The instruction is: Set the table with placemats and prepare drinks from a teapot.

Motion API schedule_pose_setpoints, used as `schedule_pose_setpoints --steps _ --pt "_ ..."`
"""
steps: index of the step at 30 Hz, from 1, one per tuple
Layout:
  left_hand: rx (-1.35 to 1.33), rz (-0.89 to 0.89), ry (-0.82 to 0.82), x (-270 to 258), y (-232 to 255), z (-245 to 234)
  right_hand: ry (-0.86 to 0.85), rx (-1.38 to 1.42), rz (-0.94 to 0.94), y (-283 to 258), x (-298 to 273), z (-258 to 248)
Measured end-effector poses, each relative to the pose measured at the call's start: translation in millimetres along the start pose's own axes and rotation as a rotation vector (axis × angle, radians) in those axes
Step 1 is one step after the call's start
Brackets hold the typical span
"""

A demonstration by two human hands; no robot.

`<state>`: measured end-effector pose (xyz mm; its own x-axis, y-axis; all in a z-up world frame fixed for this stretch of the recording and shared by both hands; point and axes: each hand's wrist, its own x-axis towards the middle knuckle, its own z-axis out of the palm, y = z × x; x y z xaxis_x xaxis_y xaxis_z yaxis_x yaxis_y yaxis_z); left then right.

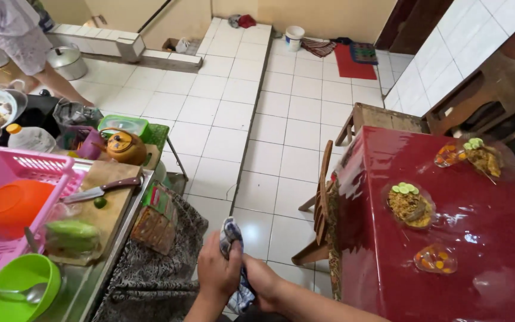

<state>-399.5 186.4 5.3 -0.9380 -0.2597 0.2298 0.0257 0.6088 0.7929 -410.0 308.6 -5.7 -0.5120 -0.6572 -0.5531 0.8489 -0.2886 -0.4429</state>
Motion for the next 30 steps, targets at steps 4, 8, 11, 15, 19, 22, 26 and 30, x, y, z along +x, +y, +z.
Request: schedule_pose_setpoints --steps 4,8,11,15,19,22,26,30 --pt "-0.07 -0.098 0.118 57 21 9 0.088 -0.134 -0.026 -51 -11 18" --pt "-0.184 -0.139 0.014 132 5 13 0.021 -0.586 -0.215 -106 30 -10" --pt "-0.578 -0.402 -0.236 180 -14 0 0.133 -0.667 -0.206 -155 51 -10" --pt "-1.083 -0.52 -0.366 252 -67 11 0.273 -0.652 -0.321 -219 81 -10" --pt "-1.15 -0.522 -0.281 297 -123 36 0.32 -0.617 -0.393 -255 118 -2" --pt "-1.171 -0.7 -0.302 310 -99 19 0.304 -0.668 -0.519 -259 146 -12" --pt "-1.074 -0.83 -0.423 323 -72 1 0.327 -0.872 -0.684 -267 174 -25" --pt "-1.16 -0.716 -0.412 336 -64 -3 0.372 -0.885 -0.801 -275 188 -21"
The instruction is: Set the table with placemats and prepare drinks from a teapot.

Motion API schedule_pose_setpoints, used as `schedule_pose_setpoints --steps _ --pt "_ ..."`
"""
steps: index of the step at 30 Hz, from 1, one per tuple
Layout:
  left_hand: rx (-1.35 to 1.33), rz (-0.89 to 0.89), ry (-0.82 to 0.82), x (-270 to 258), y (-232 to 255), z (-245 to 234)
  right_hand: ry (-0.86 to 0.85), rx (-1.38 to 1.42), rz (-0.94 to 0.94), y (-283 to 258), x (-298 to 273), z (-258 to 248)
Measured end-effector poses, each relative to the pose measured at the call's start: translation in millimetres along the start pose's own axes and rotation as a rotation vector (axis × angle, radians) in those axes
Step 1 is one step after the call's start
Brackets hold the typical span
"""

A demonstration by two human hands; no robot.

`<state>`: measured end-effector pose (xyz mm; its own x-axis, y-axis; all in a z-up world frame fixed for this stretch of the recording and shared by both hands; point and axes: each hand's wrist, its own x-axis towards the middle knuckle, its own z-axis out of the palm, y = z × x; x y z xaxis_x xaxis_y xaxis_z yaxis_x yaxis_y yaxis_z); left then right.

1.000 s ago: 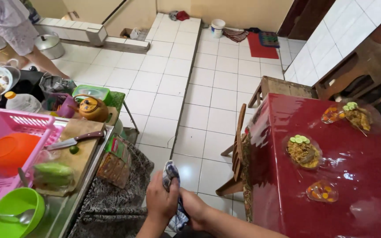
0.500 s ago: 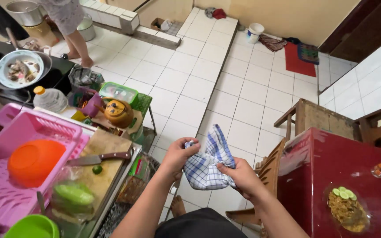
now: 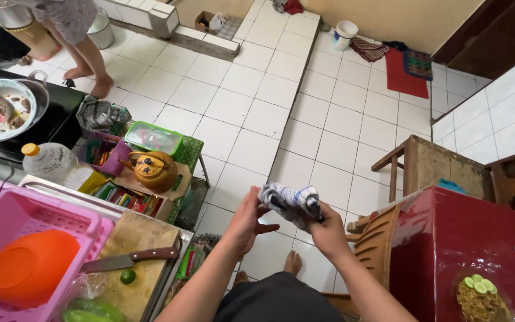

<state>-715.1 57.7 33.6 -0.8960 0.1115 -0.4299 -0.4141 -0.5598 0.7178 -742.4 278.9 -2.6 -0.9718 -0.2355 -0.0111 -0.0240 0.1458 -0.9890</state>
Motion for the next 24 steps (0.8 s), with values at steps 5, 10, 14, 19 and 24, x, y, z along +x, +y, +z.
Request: schedule_pose_setpoints --steps 5,10,14,19,24 --pt "-0.192 0.064 -0.114 57 -29 -34 -0.038 -0.219 -0.33 -35 20 0" --pt "-0.024 0.062 -0.083 57 17 -18 -0.187 -0.023 -0.274 -8 59 -22" --pt "0.171 0.129 -0.084 95 29 -28 -0.003 0.649 0.246 -30 116 -36" --pt "0.66 0.28 0.096 140 42 11 -0.022 0.753 0.493 -56 178 -67" --pt "0.846 0.675 0.199 174 55 112 -0.144 0.595 0.426 -41 234 -105"
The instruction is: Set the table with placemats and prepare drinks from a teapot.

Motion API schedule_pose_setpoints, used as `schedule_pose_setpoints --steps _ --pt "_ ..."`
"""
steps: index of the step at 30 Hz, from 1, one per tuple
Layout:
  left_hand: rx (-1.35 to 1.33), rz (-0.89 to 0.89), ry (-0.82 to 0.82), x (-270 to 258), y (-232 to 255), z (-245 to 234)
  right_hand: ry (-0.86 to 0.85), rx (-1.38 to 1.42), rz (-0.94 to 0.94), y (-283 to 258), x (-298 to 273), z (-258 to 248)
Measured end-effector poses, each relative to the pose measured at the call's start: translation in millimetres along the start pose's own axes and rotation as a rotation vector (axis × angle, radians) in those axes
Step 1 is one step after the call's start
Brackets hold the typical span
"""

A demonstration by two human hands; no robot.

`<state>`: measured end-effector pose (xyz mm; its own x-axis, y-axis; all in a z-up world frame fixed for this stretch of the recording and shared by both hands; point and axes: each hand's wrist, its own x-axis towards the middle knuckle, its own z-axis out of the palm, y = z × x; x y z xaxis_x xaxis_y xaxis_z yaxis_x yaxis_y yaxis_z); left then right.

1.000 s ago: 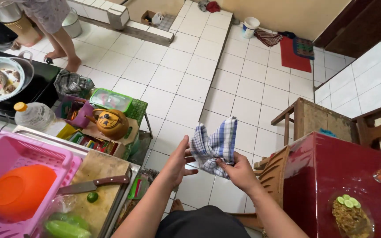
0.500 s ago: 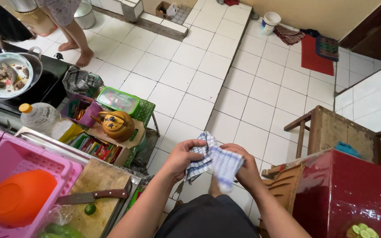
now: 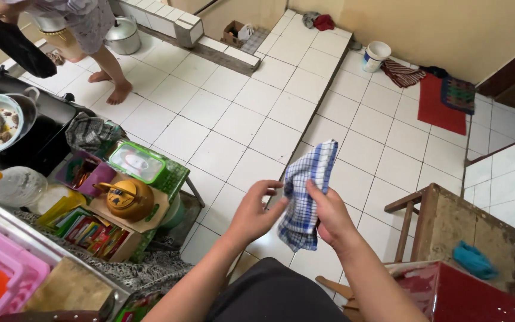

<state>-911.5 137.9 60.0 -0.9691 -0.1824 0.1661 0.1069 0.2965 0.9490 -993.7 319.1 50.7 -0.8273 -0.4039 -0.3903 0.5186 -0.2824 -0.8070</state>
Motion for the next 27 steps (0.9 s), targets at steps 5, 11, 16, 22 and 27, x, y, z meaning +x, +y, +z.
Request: schedule_pose_setpoints --steps 5,11,16,22,27 --pt "-0.547 -0.384 -0.071 49 -11 72 -0.157 -0.74 -0.176 -46 -7 -4" --pt "-0.899 -0.536 -0.093 90 -18 100 -0.178 -1.185 -0.532 -71 -17 -41" --pt "-1.11 -0.628 -0.107 130 5 108 -0.013 -1.179 -0.777 -85 -15 -73" --pt "-1.029 -0.72 -0.176 195 3 135 0.1 -1.046 -0.829 -91 35 -134" --pt "-0.428 -0.445 -0.322 272 -110 172 0.289 -0.504 -0.525 -131 108 -169"
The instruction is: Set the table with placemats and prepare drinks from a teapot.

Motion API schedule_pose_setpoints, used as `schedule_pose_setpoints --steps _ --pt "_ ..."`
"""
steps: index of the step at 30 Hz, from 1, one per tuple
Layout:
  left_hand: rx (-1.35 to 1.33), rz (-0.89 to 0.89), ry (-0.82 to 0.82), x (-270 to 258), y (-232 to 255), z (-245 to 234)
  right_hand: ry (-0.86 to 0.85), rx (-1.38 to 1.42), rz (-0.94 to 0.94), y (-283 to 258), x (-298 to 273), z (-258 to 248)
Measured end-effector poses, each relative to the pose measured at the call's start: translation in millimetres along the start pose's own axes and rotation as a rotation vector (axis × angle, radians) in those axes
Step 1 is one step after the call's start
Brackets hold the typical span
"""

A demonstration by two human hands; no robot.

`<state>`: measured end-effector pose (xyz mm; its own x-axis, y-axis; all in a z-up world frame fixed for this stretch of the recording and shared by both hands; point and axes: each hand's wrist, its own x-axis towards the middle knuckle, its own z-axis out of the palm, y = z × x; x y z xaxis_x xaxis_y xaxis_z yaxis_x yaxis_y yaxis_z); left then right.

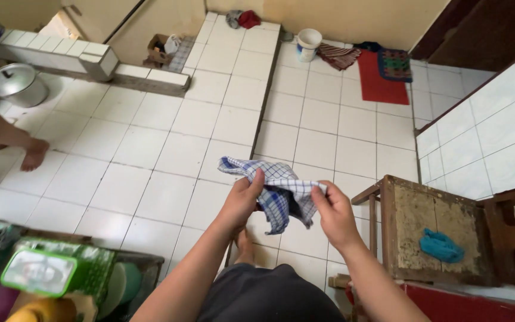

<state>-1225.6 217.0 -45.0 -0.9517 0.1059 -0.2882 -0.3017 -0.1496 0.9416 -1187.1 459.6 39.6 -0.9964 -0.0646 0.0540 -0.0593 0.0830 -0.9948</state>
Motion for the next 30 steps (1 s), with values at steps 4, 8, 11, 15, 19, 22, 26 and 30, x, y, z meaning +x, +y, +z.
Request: schedule_pose_setpoints --steps 4,8,11,15,19,22,26,30 --pt "0.68 -0.043 -0.026 38 91 -9 0.078 0.115 -0.143 -48 100 -17" --pt "0.939 0.463 0.081 76 174 0 -0.129 -0.3 -0.229 -106 179 -21" --pt "0.89 1.081 -0.079 133 202 9 -0.303 -0.358 -0.269 -121 226 -20" --pt "0.852 0.464 -0.395 189 240 12 -0.207 -0.289 -0.337 -125 265 -41" --pt "0.773 0.449 -0.297 218 259 -17 0.074 -0.305 -0.338 -106 286 -84" --pt "0.671 0.307 -0.259 234 276 -19 0.212 -0.275 -0.244 -70 289 -112" --pt "0.295 0.205 -0.275 263 256 0 0.431 -0.063 0.011 -12 257 -112" --pt "0.361 0.045 -0.213 289 211 73 0.662 0.179 0.257 90 199 -132"
